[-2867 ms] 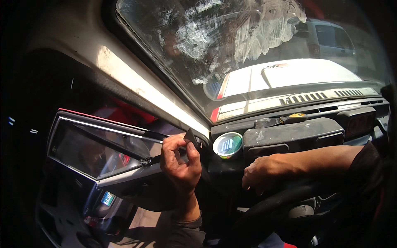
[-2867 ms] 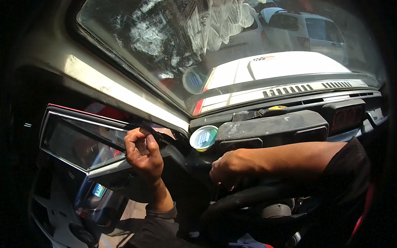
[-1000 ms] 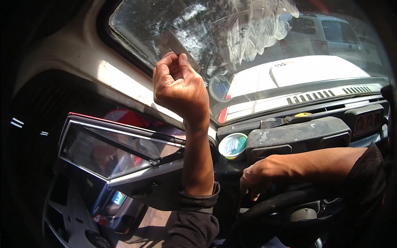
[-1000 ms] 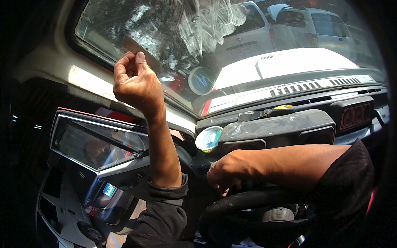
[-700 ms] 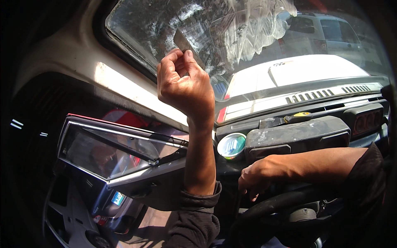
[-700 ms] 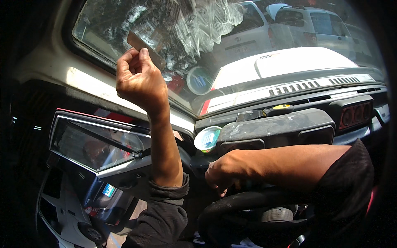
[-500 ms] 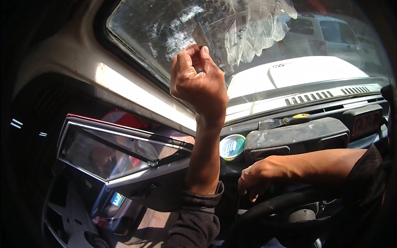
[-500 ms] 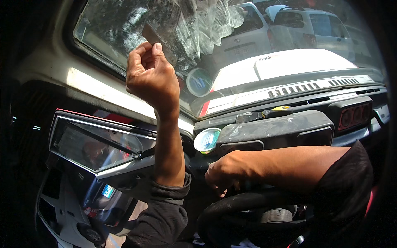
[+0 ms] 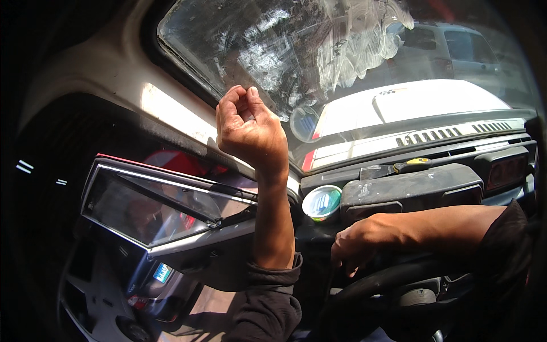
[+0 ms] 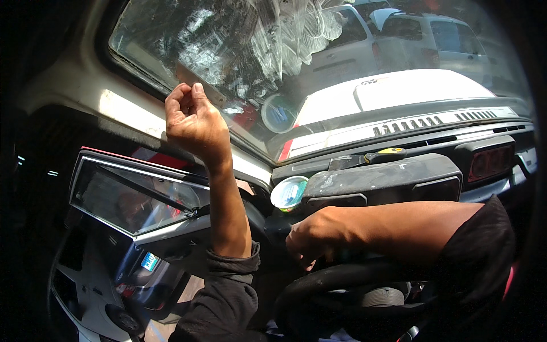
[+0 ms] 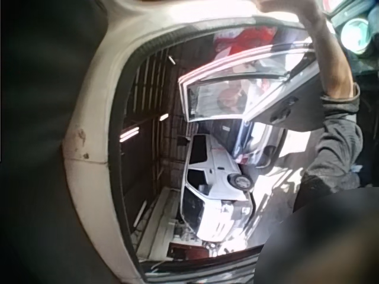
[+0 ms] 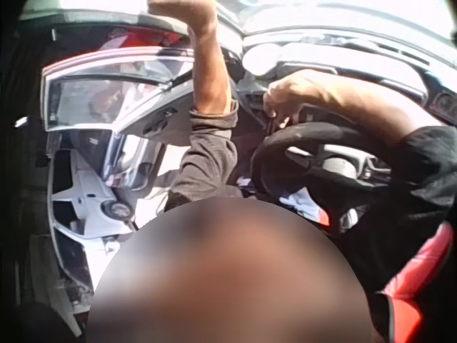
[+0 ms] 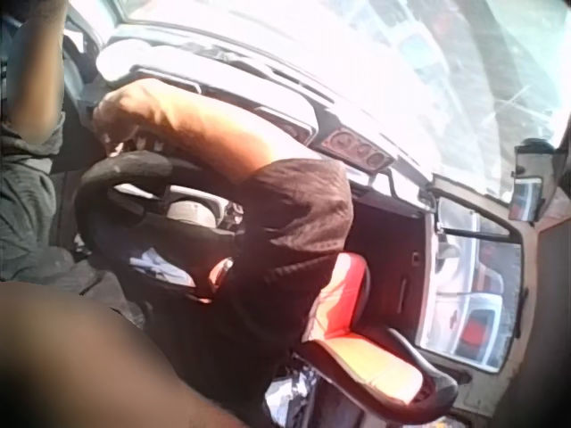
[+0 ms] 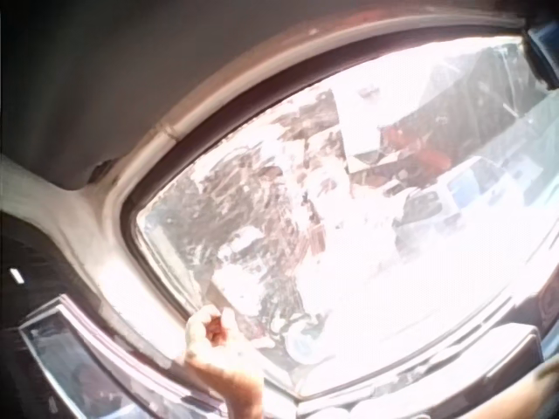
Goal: The person uses a razor blade to scrape and peel a large sticker or film from the interior surface of a car windshield. They work methodically across the glass, lifting edges and removing sections of the adhesive material.
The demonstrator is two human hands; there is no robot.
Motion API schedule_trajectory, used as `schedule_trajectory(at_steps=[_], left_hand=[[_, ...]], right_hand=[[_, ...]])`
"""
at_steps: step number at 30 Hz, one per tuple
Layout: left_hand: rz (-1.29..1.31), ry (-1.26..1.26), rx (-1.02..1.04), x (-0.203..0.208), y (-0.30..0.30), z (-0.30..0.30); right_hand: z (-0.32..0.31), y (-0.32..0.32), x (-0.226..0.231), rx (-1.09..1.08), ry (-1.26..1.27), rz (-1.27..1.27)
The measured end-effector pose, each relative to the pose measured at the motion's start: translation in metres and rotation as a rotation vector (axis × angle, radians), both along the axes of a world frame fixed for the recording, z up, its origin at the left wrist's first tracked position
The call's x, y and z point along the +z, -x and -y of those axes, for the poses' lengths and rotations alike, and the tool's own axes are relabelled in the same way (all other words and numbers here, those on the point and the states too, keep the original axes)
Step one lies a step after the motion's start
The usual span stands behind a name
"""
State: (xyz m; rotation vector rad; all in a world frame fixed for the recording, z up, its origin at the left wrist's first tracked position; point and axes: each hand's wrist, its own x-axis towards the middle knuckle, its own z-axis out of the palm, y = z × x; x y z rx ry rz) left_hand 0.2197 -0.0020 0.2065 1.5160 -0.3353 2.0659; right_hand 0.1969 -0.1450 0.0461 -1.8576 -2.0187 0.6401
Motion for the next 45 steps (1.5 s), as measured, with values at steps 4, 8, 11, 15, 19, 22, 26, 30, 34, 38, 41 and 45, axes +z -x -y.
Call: schedule_trajectory(at_steps=[4, 8, 11, 15, 19, 22, 26, 30, 34, 38, 41, 45], left_hand=[[-0.005, -0.004, -0.014, 0.001, 0.000, 0.008], [-0.025, -0.006, 0.002, 0.004, 0.008, 0.000], [-0.078, 0.130, -0.058, 0.005, 0.008, -0.001], [-0.028, -0.098, 0.068, 0.002, 0.003, 0.006], [-0.035, -0.008, 0.015, 0.003, 0.006, 0.004], [-0.050, 0.002, 0.057, 0.002, 0.006, 0.003], [-0.047, -0.051, 0.051, -0.002, 0.003, 0.004], [-0.027, 0.100, 0.024, -0.004, 0.001, 0.004], [-0.069, -0.135, 0.067, -0.005, 0.001, 0.004], [-0.052, -0.015, 0.000, -0.008, -0.002, 0.004], [-0.071, 0.045, -0.009, -0.011, -0.005, 0.005], [-0.068, -0.111, 0.073, -0.013, -0.006, 0.008]], right_hand=[[0.003, 0.003, 0.005, -0.040, 0.079, -0.016], [-0.002, 0.001, 0.004, -0.043, 0.109, -0.047], [0.000, -0.002, 0.001, -0.054, 0.107, -0.066], [0.002, -0.002, -0.001, -0.025, 0.047, -0.019], [0.006, -0.002, -0.001, -0.056, 0.118, -0.089], [0.007, -0.002, -0.001, -0.062, 0.118, -0.090], [0.010, -0.001, -0.003, -0.047, 0.130, -0.094], [0.012, -0.002, -0.002, -0.063, 0.137, -0.108], [0.007, -0.001, -0.001, -0.040, 0.120, -0.091], [-0.003, -0.002, -0.004, -0.038, 0.099, -0.079], [-0.004, -0.003, -0.008, -0.057, 0.086, -0.088], [-0.002, -0.003, -0.013, -0.036, -0.002, -0.031]])
